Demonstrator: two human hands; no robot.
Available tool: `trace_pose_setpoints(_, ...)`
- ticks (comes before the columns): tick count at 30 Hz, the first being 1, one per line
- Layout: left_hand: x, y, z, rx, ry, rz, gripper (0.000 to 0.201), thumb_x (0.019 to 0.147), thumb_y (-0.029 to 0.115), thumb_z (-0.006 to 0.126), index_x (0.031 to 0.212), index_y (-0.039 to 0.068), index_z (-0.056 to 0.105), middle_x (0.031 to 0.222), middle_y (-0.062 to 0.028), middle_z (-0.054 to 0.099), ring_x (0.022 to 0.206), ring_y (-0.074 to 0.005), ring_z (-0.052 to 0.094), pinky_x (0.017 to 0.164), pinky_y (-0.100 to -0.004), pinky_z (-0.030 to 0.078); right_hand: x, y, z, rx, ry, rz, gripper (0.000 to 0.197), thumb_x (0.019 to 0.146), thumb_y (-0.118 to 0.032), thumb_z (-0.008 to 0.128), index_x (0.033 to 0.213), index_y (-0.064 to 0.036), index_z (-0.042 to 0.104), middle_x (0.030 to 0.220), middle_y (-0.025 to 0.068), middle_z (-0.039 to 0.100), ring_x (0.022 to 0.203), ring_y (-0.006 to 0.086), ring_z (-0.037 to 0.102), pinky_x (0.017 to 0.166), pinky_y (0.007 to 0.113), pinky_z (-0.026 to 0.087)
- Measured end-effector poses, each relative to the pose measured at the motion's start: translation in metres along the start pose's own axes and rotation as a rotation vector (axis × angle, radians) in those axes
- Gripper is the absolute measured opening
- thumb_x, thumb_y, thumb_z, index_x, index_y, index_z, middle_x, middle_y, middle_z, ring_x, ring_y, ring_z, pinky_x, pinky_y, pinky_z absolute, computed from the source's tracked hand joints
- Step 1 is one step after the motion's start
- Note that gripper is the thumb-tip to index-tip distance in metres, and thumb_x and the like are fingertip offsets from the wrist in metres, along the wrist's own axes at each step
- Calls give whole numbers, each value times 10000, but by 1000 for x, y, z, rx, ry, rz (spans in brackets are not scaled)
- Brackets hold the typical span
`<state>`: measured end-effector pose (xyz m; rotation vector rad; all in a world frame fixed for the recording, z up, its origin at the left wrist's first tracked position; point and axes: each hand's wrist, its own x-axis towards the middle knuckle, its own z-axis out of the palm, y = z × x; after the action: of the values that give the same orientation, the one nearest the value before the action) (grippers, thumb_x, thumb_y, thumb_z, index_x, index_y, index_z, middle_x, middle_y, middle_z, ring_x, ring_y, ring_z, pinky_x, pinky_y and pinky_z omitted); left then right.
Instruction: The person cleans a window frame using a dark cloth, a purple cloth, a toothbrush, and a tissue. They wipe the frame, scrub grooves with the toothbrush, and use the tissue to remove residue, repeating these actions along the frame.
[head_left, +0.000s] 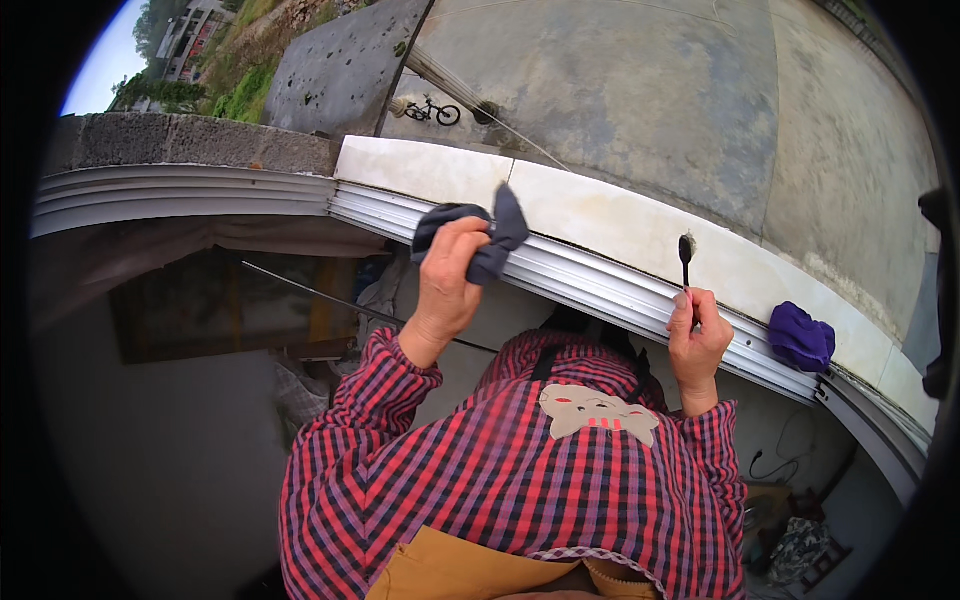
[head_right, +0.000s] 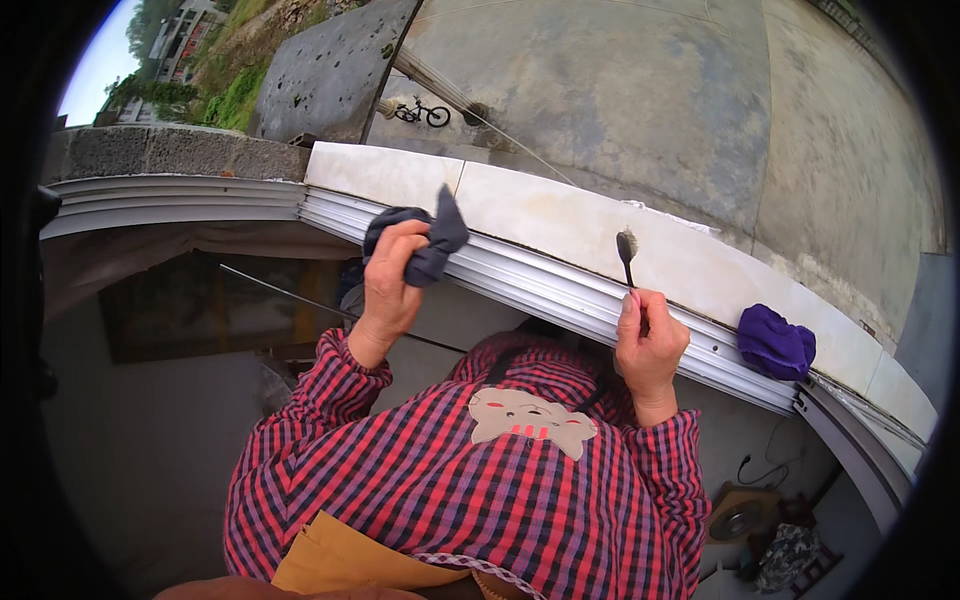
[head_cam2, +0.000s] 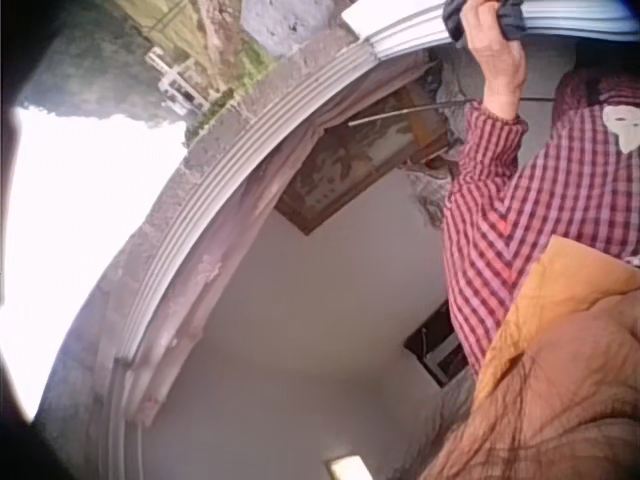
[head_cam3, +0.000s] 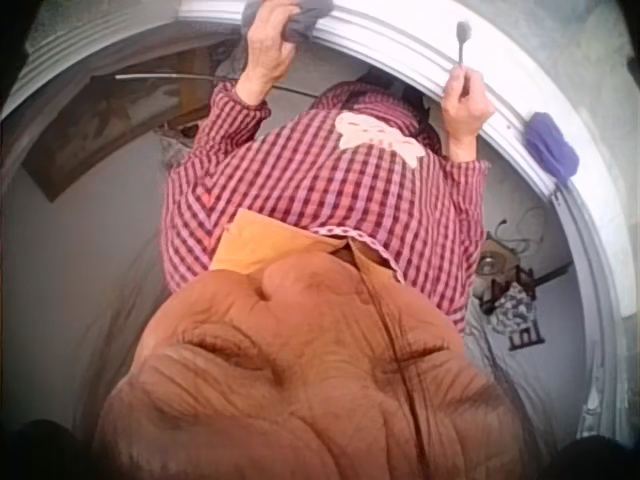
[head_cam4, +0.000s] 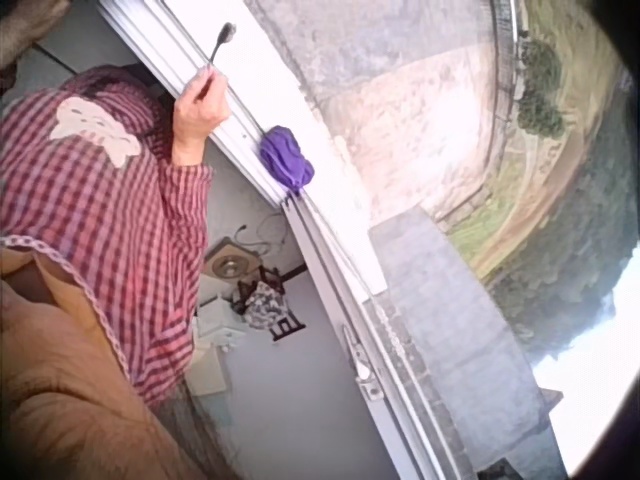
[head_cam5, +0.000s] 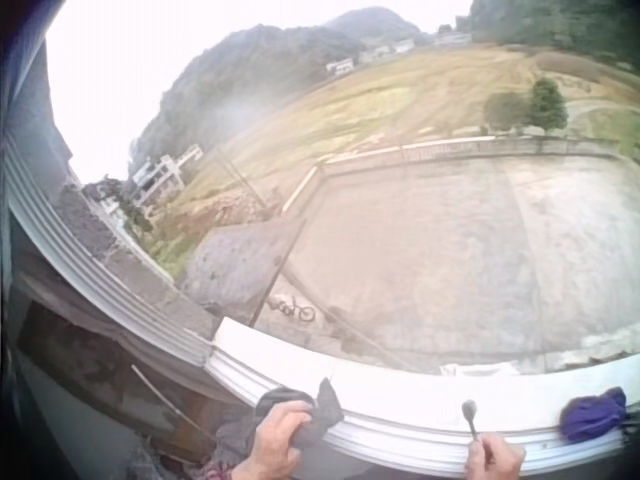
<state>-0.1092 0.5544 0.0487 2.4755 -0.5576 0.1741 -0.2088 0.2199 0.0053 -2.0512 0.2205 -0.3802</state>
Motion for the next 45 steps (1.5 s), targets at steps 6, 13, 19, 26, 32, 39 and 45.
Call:
trace_pose_setpoints(6,-13,21,56,-52,-125,155,384,730,-113,581,1085,-2,677,1105,-133,707,1059,-365,682,929,-417,558,-4,5,-15,-67,71,73,134,1045,-130,652,963,-24,657,562,17,563,481,101,560,482,274,404)
trace_pose_setpoints(13,-9,-12,16,-16,90,171,329,740,-92,611,1057,-13,646,1117,-162,692,1027,-399,676,869,-445,572,-13,23,-34,-173,97,131,181,1077,-152,603,959,-21,647,567,10,564,497,85,548,491,257,390)
trace_pose_setpoints(19,-3,39,75,-15,-59,303,257,825,91,642,1069,30,693,1145,-104,699,1086,-319,679,914,-393,573,-16,21,-38,-207,132,180,236,1099,-200,576,958,-23,641,588,-3,564,510,55,523,491,240,372)
trace_pose_setpoints(26,-11,-51,28,183,-27,183,200,815,34,630,1009,42,675,1085,-83,702,1040,-316,689,872,-395,583,-21,21,-44,-224,166,196,250,1106,-212,566,956,-26,639,584,-10,549,505,46,479,481,238,353)
trace_pose_setpoints(32,11,-186,-85,753,-348,-17,81,911,52,569,971,75,617,1040,-105,699,1055,-324,702,841,-412,586,-22,24,-36,-238,215,154,228,1093,-196,592,953,-24,648,580,-4,553,508,56,505,491,247,370)
trace_pose_setpoints(39,87,-143,-122,823,-57,-191,107,980,130,571,1027,39,601,965,-188,728,943,-438,710,760,-512,571,-22,6,-36,-124,185,141,167,1065,-168,645,976,-28,662,593,21,593,519,96,589,500,269,436)
trace_pose_setpoints(45,107,-18,-28,-730,-337,-262,172,1008,-18,565,1151,-46,656,1035,-24,702,927,-109,625,839,-253,504,-25,-20,-60,-417,286,90,129,1010,-162,711,958,-45,691,613,75,616,505,213,608,493,323,441)
